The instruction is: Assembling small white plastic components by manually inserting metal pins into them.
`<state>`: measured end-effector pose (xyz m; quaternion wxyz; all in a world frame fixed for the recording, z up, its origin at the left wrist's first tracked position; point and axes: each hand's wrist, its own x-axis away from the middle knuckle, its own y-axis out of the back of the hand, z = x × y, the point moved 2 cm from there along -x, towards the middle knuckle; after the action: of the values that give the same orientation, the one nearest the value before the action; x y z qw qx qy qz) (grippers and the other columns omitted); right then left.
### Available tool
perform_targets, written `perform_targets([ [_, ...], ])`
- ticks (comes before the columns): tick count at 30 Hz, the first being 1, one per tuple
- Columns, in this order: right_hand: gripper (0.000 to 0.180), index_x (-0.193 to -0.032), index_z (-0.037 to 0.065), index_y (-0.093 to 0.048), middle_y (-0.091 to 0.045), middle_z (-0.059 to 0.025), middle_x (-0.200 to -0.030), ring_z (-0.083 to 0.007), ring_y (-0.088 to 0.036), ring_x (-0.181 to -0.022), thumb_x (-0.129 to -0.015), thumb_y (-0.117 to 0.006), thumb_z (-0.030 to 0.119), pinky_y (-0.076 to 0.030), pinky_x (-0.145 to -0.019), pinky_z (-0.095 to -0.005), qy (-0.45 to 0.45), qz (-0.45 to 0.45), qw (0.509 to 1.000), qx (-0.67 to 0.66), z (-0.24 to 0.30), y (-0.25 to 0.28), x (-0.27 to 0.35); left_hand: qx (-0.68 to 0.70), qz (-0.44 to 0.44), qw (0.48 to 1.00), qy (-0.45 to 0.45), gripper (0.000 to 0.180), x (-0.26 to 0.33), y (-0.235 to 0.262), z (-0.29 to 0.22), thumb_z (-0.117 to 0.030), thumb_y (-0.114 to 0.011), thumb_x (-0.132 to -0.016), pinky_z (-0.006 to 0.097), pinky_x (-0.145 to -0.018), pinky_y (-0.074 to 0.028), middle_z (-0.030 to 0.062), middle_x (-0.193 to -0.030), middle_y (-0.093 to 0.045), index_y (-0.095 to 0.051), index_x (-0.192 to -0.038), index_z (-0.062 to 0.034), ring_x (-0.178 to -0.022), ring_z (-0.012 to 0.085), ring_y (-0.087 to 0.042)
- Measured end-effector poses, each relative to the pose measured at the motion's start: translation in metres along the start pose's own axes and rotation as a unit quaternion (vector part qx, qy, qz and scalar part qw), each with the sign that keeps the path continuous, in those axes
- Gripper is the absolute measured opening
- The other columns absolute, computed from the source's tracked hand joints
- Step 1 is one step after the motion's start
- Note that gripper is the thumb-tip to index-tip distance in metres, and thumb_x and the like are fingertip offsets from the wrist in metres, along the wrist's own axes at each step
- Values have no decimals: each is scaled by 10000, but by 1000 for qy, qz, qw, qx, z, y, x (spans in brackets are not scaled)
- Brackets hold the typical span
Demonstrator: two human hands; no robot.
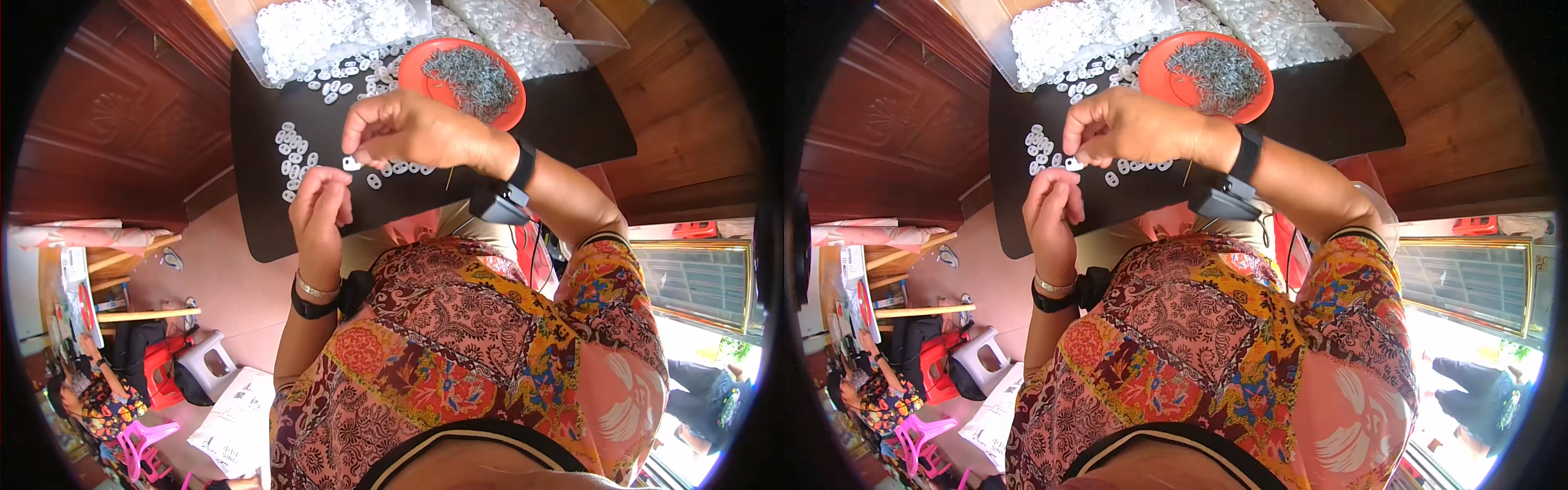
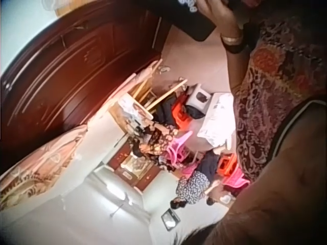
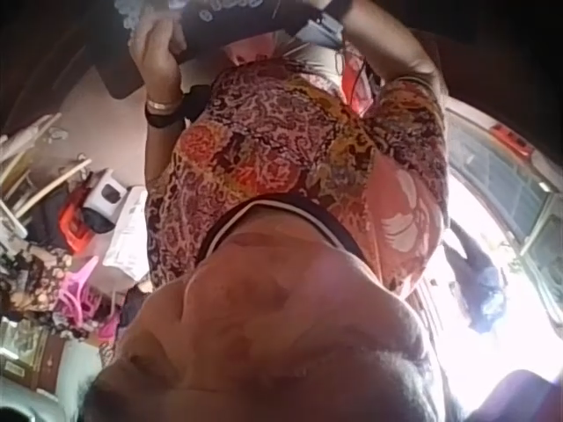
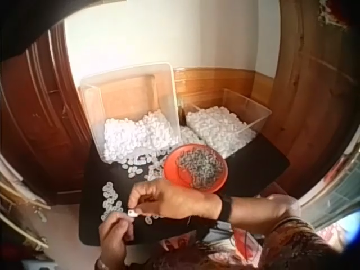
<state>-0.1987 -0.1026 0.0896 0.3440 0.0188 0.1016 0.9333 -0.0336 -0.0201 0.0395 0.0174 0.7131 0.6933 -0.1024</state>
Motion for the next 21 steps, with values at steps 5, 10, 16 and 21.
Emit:
perform_targets([
  [5, 94, -933, 16, -612, -617, 13, -788, -46, -572, -736, -847, -649, 27, -459, -655, -210, 28, -92, 995, -4, -14, -10, 25, -31, 19, 999, -17, 114, 1, -21, -3, -124, -513, -939, 205, -499, -294, -27, -629, -450, -527, -881, -27, -552, 37, -392],
  [10, 85, -923, 18, -621, -616, 13, -790, -42, -566, -743, -850, -655, 44, -455, -662, -206, 30, -107, 994, -2, -18, -11, 34, -67, 19, 997, -29, 114, 2, -26, 3, -121, -512, -935, 207, -504, -311, -23, -634, -458, -519, -877, -23, -555, 39, -393],
  [16, 92, -890, 17, -655, -633, -10, -745, -70, -576, -696, -839, -666, 92, -466, -642, -238, 34, -113, 991, -57, -30, -15, 37, -116, 17, 991, -57, 111, 1, -28, 2, -107, -511, -926, 214, -498, -315, -19, -625, -454, -514, -863, -17, -550, 43, -393],
  [21, 82, -870, 12, -641, -640, -68, -747, -115, -609, -690, -842, -644, 89, -478, -624, -272, 58, -122, 987, 90, -21, -17, 42, -161, 25, 985, -54, 106, 6, -25, 4, -87, -505, -916, 224, -495, -320, -7, -617, -457, -510, -849, -5, -545, 54, -398],
])
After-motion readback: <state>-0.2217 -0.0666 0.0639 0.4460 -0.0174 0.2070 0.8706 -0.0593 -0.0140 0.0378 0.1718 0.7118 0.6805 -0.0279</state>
